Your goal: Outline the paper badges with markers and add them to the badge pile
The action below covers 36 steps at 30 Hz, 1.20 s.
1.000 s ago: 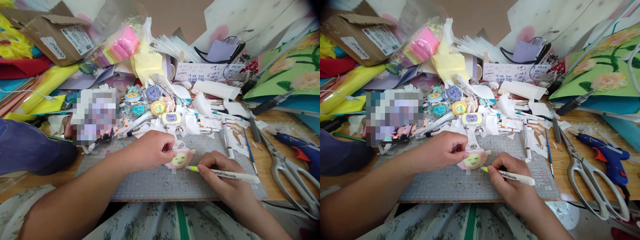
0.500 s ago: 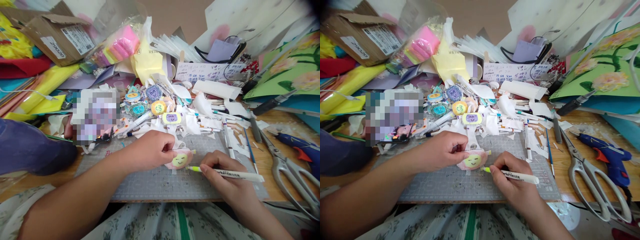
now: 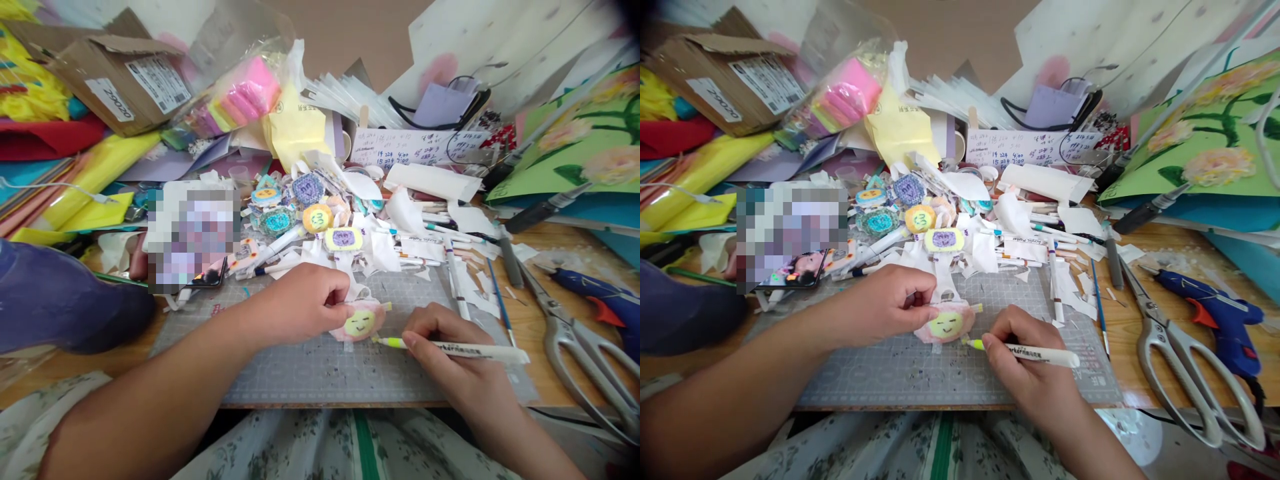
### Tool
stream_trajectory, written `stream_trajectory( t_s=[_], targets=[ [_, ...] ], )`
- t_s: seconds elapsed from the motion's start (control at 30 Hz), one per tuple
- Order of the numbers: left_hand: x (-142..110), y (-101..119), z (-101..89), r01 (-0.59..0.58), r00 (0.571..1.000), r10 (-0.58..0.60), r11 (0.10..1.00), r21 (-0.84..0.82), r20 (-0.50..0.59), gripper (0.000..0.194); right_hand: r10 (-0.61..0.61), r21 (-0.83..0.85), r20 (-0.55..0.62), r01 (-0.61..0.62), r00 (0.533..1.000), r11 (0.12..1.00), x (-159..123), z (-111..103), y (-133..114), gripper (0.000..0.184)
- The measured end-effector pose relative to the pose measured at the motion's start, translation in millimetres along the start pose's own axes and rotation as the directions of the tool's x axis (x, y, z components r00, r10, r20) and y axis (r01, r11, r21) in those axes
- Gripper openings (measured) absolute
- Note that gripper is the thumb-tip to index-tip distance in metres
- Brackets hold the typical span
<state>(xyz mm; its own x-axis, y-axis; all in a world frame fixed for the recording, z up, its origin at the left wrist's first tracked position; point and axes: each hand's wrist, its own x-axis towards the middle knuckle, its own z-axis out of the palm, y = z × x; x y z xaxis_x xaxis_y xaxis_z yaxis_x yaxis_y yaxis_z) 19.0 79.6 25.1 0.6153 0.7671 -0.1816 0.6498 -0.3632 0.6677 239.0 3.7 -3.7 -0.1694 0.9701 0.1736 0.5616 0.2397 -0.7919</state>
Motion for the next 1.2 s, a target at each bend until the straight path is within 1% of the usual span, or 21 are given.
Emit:
stream_trajectory(
  t_s=[0.17, 0.47, 0.63, 0.77, 1.03, 1.1, 1.2],
  targets=[
    [0.1, -0.7, 0.2, 0.001, 1.000, -0.001, 1.000, -0.002, 0.004, 0.025, 0.003, 0.011, -0.008, -0.003, 1.000, 1.000, -1.0, -0.4, 1.4, 0.022],
    [0.3, -1.8, -0.2, 0.014, 1.000, -0.014, 1.000, -0.008, 0.019, 0.022, -0.032, 0.006, -0.013, 0.032, 0.999, 0.999, -0.6, 1.0, 5.4, 0.023],
    [-0.7, -1.3, -1.2, 0.026, 0.999, -0.026, 1.000, -0.004, 0.029, 0.021, 0.003, 0.048, -0.047, -0.001, 0.999, 0.999, -2.6, 0.6, 3.7, 0.024],
    [0.4, -1.2, -0.9, 0.023, 1.000, -0.023, 1.000, 0.007, 0.020, 0.022, -0.031, -0.028, -0.001, 0.031, 1.000, 0.999, -2.5, 0.7, 3.5, 0.021],
    [1.3, -1.6, -0.5, 0.024, 1.000, -0.024, 1.000, 0.008, 0.017, 0.022, -0.045, -0.027, 0.028, 0.046, 0.999, 0.999, -3.0, -0.4, 6.4, 0.023],
    [1.3, -1.7, -0.4, 0.024, 1.000, -0.024, 1.000, 0.007, 0.016, 0.021, -0.051, -0.020, 0.004, 0.051, 0.999, 0.999, -3.1, 0.0, 6.2, 0.023],
    [0.5, -1.4, -0.1, 0.016, 1.000, -0.016, 1.000, 0.017, 0.003, 0.020, -0.025, 0.017, -0.037, 0.025, 0.999, 1.000, -5.1, 2.4, 1.2, 0.023]
  ],
)
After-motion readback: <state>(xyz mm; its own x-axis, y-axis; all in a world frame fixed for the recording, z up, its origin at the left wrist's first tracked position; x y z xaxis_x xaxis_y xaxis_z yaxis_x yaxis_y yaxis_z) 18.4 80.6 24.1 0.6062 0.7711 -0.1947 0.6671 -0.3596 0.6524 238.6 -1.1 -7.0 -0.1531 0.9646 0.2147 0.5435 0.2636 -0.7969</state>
